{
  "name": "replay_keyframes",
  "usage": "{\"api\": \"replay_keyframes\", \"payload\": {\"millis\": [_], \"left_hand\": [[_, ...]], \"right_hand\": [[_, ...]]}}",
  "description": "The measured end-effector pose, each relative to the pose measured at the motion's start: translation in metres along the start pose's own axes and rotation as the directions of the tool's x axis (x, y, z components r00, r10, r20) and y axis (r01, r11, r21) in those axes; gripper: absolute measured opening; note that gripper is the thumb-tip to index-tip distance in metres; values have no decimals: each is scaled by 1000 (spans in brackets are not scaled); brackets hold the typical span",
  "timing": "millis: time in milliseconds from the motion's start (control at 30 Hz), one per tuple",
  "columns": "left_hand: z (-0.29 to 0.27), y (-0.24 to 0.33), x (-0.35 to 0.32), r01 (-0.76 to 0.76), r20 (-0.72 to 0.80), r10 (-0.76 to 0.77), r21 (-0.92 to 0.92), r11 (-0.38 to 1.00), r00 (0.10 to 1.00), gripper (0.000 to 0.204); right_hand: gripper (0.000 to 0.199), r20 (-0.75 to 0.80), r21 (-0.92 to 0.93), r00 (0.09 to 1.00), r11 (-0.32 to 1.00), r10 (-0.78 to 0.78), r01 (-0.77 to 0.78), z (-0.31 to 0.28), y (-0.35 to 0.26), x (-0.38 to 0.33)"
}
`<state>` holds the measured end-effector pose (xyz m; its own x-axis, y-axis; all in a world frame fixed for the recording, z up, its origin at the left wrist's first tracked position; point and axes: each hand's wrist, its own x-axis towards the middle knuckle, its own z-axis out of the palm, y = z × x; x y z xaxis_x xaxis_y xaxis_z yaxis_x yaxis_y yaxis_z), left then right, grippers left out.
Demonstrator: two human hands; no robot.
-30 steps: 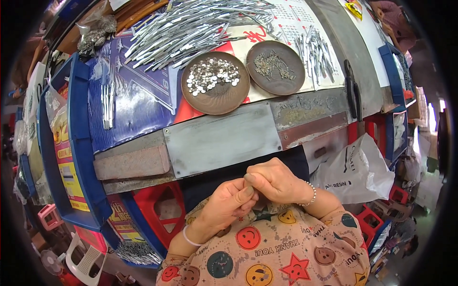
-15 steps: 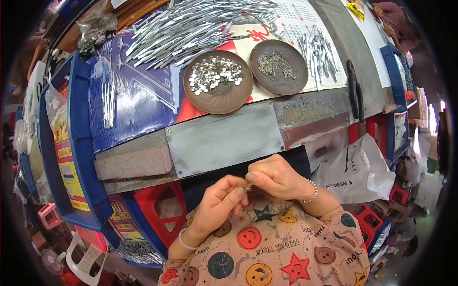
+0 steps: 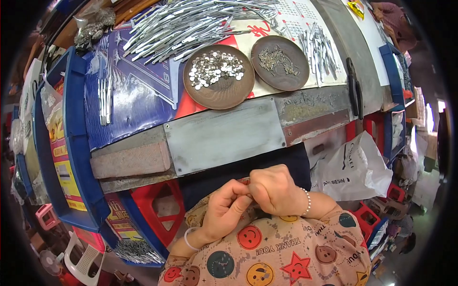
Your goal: Assembling small metal components on a manufacturing workbench.
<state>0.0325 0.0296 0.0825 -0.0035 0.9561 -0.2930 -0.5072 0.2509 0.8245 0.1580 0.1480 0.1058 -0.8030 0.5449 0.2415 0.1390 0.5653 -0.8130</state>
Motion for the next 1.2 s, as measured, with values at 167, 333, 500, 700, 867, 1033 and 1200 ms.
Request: {"api": "replay_keyframes", "payload": {"millis": [167,333,500,700,867,1033,1200], "left_hand": [[1,7,5,-58,-47,63,104,993,997,9],[3,26,13,-112,-73,142,321,941,987,11],[11,28,20,-170,-205,230,275,946,951,20],[16,13,25,-337,-149,418,385,859,896,30],[26,22,30,-319,-163,390,341,884,906,24],[35,10,34,-431,-61,546,544,720,835,23],[36,-8,35,-441,-106,581,548,711,807,24]], "right_hand": [[25,44,154,998,986,51,-57,0,9,3],[36,141,545,969,801,202,-246,-4,20,2],[25,51,590,936,746,348,-310,-8,18,3],[19,-188,254,967,960,171,-121,-9,6,11],[11,-308,217,949,976,61,8,-7,3,14],[17,-436,-113,895,992,-92,48,-7,5,13],[23,-372,116,922,991,106,-67,-7,5,9]]}}
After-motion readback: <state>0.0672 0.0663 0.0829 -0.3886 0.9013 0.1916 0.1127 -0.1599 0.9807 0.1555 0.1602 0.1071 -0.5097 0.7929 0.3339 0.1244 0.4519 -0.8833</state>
